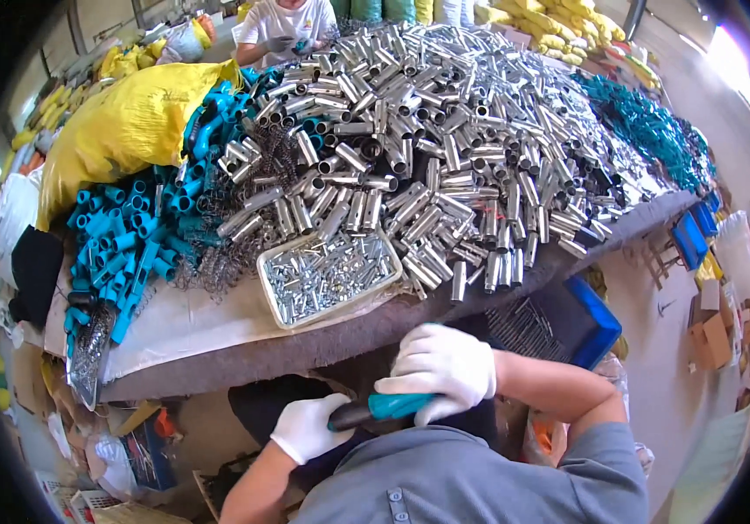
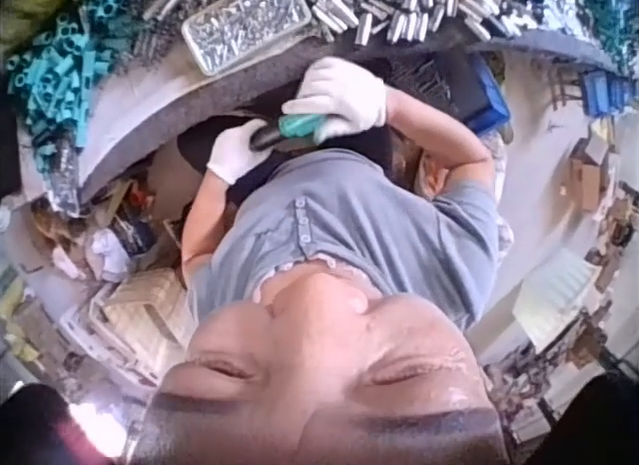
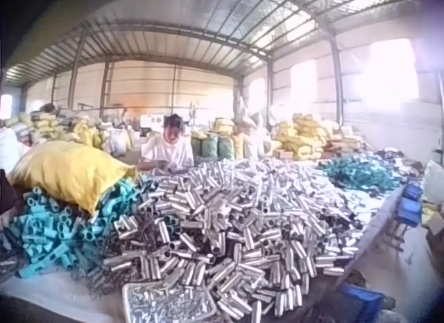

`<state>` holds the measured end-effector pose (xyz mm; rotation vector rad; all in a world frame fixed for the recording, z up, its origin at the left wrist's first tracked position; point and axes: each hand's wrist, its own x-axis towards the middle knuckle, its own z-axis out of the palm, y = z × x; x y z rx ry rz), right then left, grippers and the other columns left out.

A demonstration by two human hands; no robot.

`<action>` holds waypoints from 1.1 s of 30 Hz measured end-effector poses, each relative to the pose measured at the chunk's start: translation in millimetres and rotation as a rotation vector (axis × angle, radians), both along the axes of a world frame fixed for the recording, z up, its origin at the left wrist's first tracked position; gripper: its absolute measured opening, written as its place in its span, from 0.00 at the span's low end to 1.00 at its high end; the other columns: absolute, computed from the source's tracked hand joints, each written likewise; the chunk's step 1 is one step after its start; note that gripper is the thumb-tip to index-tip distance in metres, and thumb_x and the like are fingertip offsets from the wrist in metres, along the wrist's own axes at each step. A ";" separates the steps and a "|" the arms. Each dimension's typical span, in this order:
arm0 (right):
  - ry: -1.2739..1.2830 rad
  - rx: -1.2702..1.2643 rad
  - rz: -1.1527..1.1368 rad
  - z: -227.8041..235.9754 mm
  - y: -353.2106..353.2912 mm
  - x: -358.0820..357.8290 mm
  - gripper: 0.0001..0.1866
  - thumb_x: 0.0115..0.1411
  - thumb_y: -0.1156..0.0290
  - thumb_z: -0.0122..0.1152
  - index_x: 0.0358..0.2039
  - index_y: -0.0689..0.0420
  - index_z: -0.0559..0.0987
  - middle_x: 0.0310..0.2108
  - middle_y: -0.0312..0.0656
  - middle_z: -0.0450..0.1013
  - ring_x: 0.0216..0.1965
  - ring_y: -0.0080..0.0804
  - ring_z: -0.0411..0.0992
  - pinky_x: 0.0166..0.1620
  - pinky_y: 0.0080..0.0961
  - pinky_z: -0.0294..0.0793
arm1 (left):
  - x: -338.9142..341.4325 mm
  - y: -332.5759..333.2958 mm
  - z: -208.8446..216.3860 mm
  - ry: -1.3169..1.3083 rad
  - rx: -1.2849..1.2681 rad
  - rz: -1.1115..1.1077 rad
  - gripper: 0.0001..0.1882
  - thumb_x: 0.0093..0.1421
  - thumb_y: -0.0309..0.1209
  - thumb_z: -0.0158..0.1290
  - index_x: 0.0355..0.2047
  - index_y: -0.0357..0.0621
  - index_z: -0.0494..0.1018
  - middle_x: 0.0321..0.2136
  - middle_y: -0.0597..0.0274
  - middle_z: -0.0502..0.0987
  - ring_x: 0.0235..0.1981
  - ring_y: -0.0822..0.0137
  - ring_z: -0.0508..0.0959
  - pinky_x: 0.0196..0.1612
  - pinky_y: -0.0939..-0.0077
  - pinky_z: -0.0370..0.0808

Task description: Assembling various hardware components, including metal tubes and plastic handles, at a manufacturing workstation.

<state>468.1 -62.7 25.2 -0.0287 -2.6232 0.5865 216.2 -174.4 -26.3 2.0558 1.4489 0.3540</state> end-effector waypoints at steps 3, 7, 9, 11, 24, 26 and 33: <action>-0.322 -0.030 -0.162 -3.0 -14.2 -10.4 0.27 0.47 0.51 0.65 0.46 0.51 0.75 0.24 0.39 0.74 0.25 0.38 0.73 0.32 0.28 0.72 | -6.0 -1.8 4.2 0.177 0.306 -0.036 0.21 0.37 0.38 0.64 0.33 0.53 0.72 0.21 0.60 0.74 0.23 0.58 0.77 0.25 0.64 0.72; 0.066 -1.980 -0.275 -32.3 -53.2 -24.3 0.22 0.61 0.51 0.52 0.32 0.61 0.75 0.20 0.38 0.71 0.21 0.28 0.69 0.29 0.27 0.69 | -25.5 40.2 28.7 0.521 1.101 -0.063 0.06 0.48 0.28 0.51 0.29 0.48 0.69 0.16 0.68 0.60 0.17 0.68 0.65 0.21 0.72 0.62; 0.264 -2.087 -0.174 -38.7 -60.1 -35.8 0.21 0.63 0.52 0.50 0.30 0.60 0.74 0.20 0.38 0.70 0.24 0.26 0.68 0.32 0.25 0.67 | -25.0 54.2 40.2 0.412 1.236 0.052 0.14 0.50 0.25 0.57 0.39 0.42 0.72 0.25 0.63 0.69 0.25 0.64 0.72 0.30 0.66 0.69; 0.347 -1.709 -0.217 -39.2 -59.6 -39.0 0.24 0.61 0.52 0.53 0.43 0.62 0.73 0.27 0.38 0.71 0.29 0.24 0.69 0.37 0.24 0.69 | -18.0 51.7 8.6 0.182 1.115 0.750 0.29 0.52 0.30 0.55 0.55 0.40 0.62 0.47 0.53 0.67 0.50 0.54 0.68 0.54 0.62 0.64; -0.547 0.126 -1.114 -26.0 113.2 67.2 0.09 0.56 0.66 0.55 0.36 0.53 0.79 0.37 0.43 0.72 0.39 0.44 0.73 0.42 0.38 0.73 | 25.7 40.9 3.3 -1.838 -0.257 0.846 0.17 0.66 0.44 0.40 0.47 0.46 0.64 0.33 0.64 0.70 0.26 0.70 0.72 0.25 0.72 0.72; -0.584 0.138 -1.036 -20.7 115.1 68.9 0.11 0.51 0.65 0.59 0.35 0.52 0.79 0.37 0.43 0.72 0.40 0.44 0.72 0.43 0.37 0.72 | 30.4 34.4 -6.6 -1.738 -0.244 0.790 0.14 0.65 0.43 0.40 0.42 0.47 0.64 0.31 0.62 0.71 0.24 0.67 0.73 0.24 0.69 0.74; -0.570 0.194 -1.007 -24.8 112.8 64.0 0.11 0.46 0.68 0.59 0.31 0.56 0.78 0.34 0.44 0.70 0.37 0.42 0.73 0.40 0.36 0.73 | 35.0 30.2 -25.0 -1.448 -0.210 0.403 0.26 0.64 0.45 0.42 0.54 0.39 0.58 0.25 0.56 0.70 0.20 0.66 0.73 0.25 0.72 0.74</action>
